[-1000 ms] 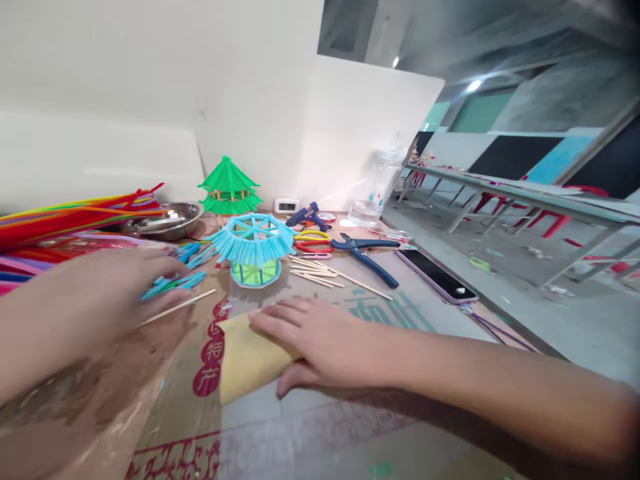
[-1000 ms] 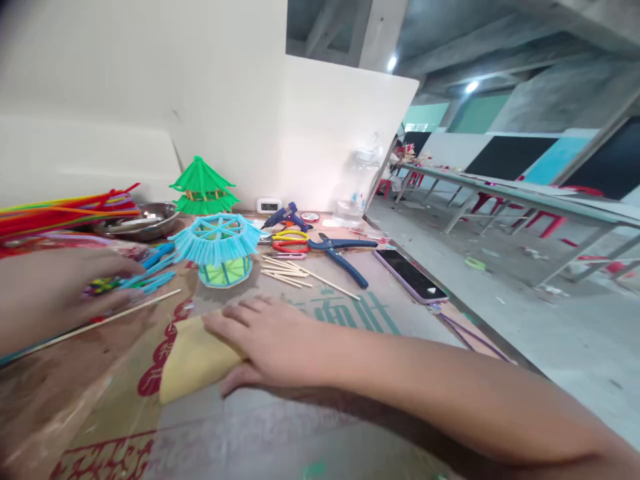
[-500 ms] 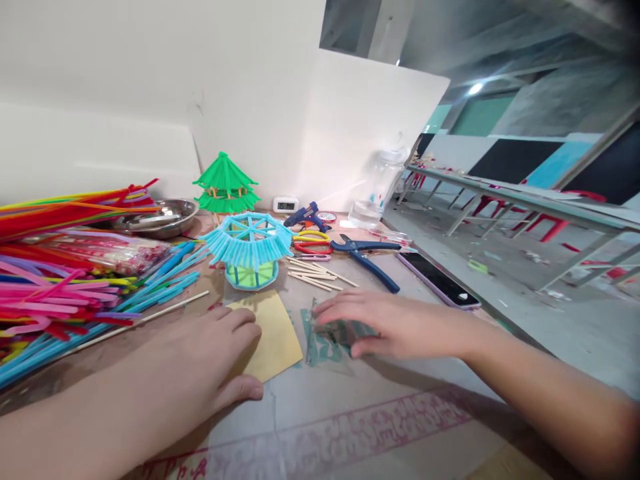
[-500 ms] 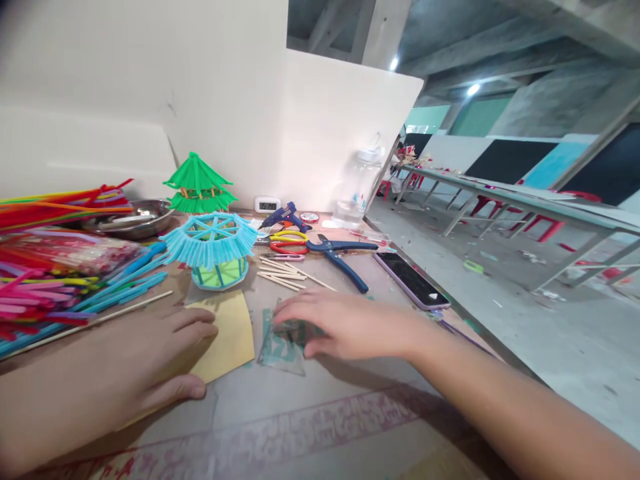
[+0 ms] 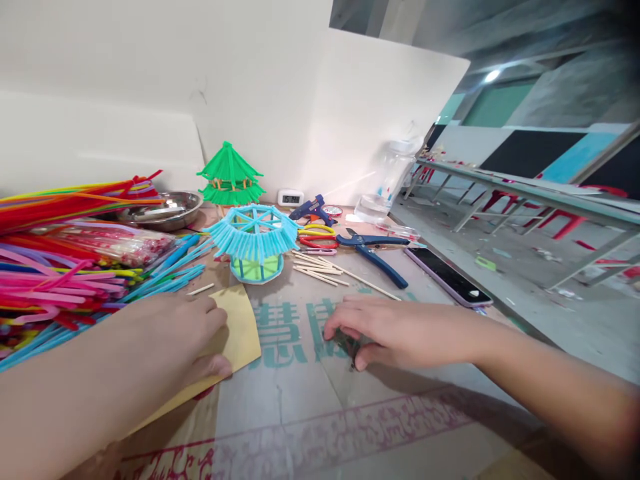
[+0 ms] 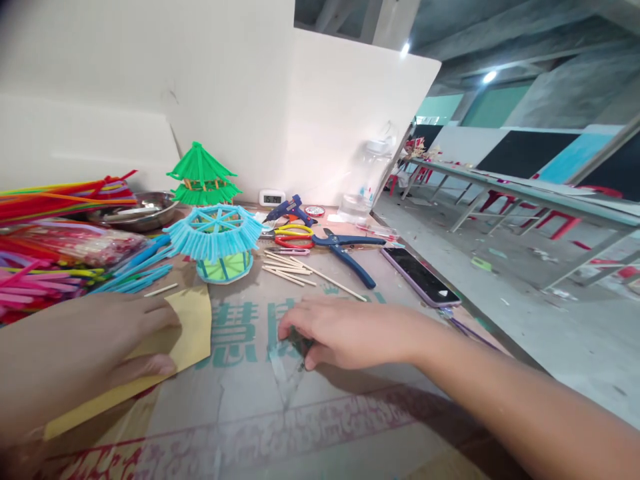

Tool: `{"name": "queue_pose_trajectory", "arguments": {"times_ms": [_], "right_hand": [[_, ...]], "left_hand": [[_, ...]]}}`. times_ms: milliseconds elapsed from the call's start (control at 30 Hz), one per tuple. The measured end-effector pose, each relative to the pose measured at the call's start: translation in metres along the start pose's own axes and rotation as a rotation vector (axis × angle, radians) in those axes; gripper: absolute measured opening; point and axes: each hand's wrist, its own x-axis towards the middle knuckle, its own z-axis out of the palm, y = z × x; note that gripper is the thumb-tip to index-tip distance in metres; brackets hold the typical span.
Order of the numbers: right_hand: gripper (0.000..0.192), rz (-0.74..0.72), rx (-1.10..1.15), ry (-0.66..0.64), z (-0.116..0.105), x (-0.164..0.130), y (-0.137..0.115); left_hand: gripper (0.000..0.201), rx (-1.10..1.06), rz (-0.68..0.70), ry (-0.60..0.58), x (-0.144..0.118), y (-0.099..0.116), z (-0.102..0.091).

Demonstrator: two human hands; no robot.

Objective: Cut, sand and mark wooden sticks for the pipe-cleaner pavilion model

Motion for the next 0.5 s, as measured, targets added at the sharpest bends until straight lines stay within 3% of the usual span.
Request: {"name": "queue_pose_trajectory", "arguments": {"times_ms": [67,100,200,267,333,433,500], "right_hand": [[0.03,-0.003,-0.001,0.011,-0.001,0.001,-0.001],[0.027,-0.018,-0.01,0.015,-0.002,0.002,0.0],[0.02,-0.115,0.031,-0.012,-0.009,0.004,0.007],[0.023,-0.156,0.177,0.024,-0.012,0.007,0.02],[0.025,-0.145,0.421,0.215,-0.013,0.011,0.037],[0.029,-0.057,0.741,0.706,-0.006,0.02,0.06],[0.031,0.005,0.825,0.935,0.002,0.024,0.069]], "left_hand": [[0.026,0.144,0.018,-0.111,0.007,0.01,-0.002],[0.027,0.173,0.046,-0.109,0.011,0.015,0.0],[0.042,0.078,0.228,0.04,0.015,0.024,0.011],[0.059,0.028,0.34,0.076,0.014,0.022,0.023],[0.07,0.042,0.367,0.069,0.01,0.017,0.037],[0.078,0.063,0.307,0.108,0.004,0.006,0.057],[0.079,0.002,0.229,0.131,0.002,0.0,0.068]]}}
